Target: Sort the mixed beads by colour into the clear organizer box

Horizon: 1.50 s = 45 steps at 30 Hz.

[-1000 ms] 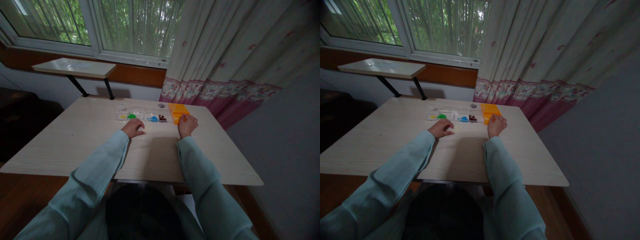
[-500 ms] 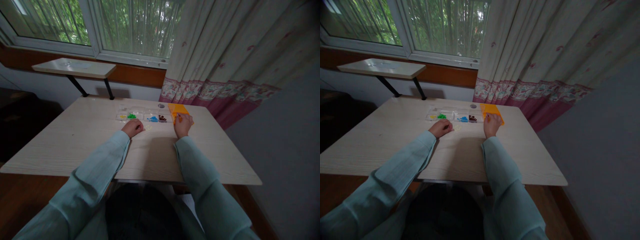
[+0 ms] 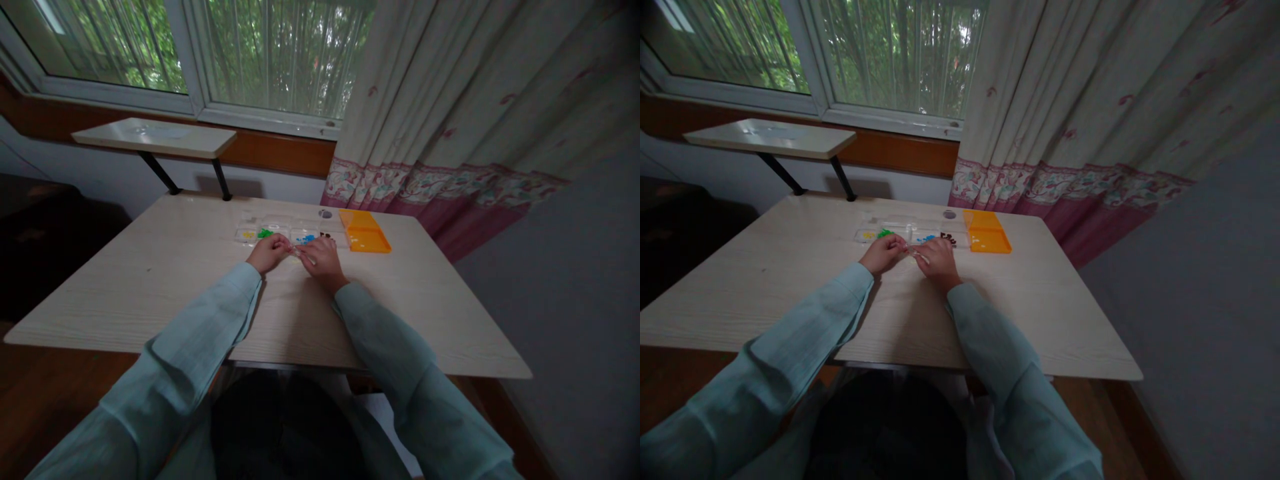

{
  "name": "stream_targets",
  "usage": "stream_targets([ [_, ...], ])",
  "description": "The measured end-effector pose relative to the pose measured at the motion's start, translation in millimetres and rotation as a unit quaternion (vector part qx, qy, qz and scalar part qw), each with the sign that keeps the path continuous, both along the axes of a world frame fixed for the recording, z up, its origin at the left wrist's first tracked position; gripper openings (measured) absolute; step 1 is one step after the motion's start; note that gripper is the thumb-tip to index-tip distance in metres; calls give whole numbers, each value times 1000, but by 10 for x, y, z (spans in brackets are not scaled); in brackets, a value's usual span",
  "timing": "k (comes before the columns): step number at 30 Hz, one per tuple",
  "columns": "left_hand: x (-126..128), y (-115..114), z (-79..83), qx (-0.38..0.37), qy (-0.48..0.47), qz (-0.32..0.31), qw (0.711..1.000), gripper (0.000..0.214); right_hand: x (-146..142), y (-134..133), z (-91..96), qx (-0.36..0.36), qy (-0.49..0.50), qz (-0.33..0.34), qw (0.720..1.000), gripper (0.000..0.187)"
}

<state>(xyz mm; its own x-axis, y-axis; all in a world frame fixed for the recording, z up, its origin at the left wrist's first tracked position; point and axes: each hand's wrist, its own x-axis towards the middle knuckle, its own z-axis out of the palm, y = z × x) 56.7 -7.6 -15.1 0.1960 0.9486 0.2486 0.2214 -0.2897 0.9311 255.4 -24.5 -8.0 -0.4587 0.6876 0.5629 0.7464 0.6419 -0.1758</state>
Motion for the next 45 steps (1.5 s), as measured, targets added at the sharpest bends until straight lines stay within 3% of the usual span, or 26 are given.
stream_targets([
  [12, 69, -80, 57, -52, -92, -42, 994, 39, -65, -43, 28, 14, 8, -8, 1000, 31],
  [22, 97, -128, 121, -55, -96, -59, 992, 40, -72, -52, 10, 28, 18, -16, 999, 27],
  [29, 111, -117, 68, -24, -71, -81, 994, 35, -53, -49, -6, 33, 4, -14, 999, 28],
  [34, 104, -96, 40, 38, -15, -66, 997, 26, -3, -20, 22, 37, 12, -23, 999, 27],
  [37, 53, -78, 45, 82, 46, -13, 995, 24, 168, 65, 51, 29, 39, -79, 996, 30],
  [40, -31, -57, 66, 135, 157, 20, 978, 25, 460, 172, 61, 26, 85, -182, 979, 34],
  [45, -153, -14, 72, 212, 293, -56, 931, 24, 940, 299, 10, 15, 120, -338, 933, 37],
])
